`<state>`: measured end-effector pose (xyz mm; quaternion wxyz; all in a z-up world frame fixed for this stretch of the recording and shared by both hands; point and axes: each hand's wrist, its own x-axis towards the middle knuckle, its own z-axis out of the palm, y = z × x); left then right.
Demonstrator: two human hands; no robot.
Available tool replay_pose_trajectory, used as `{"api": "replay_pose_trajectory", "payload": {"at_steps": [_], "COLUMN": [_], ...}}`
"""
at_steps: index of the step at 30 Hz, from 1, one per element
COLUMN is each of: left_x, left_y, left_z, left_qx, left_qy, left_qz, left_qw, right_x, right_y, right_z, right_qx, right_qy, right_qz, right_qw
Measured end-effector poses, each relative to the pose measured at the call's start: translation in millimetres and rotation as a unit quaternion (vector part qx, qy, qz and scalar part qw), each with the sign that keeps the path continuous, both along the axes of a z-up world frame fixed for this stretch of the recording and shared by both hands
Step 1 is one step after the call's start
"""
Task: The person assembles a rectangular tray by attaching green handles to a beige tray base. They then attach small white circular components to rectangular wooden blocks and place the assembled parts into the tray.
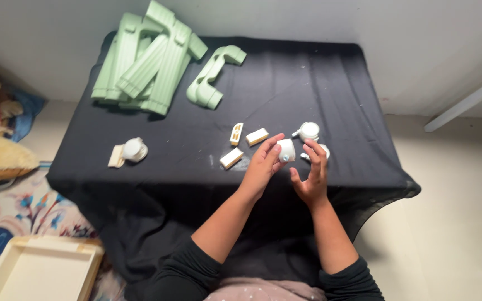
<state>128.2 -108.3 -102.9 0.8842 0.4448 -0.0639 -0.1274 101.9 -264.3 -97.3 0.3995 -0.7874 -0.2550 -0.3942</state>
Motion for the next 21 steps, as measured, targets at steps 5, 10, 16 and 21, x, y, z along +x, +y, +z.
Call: {"api": "replay_pose_trajectory", "payload": {"at_steps": [5, 10, 16, 21], "left_x": [-25, -35, -30, -24], "left_y": [36, 72, 108, 122], "left_z": [11, 7, 4, 10], "left_qx": [-0.010, 0.071, 0.387, 0.606], "left_qy": [0.019, 0.024, -0.188, -0.238], "left_qz": [-0.002, 0.023, 0.205, 0.310], "left_qw": [1.000, 0.997, 0.879, 0.693], "right_x": [-7, 1, 27, 46], "right_y": [50, 81, 99, 76], "right_z": [1, -3, -21, -20], "right_qx": [0.034, 0.059, 0.374, 0.476], "right_qy": [0.029, 0.048, 0.260, 0.400], "right_qz": [0.060, 0.128, 0.206, 0.253], "right_qw": [0.997, 0.989, 0.866, 0.742]}}
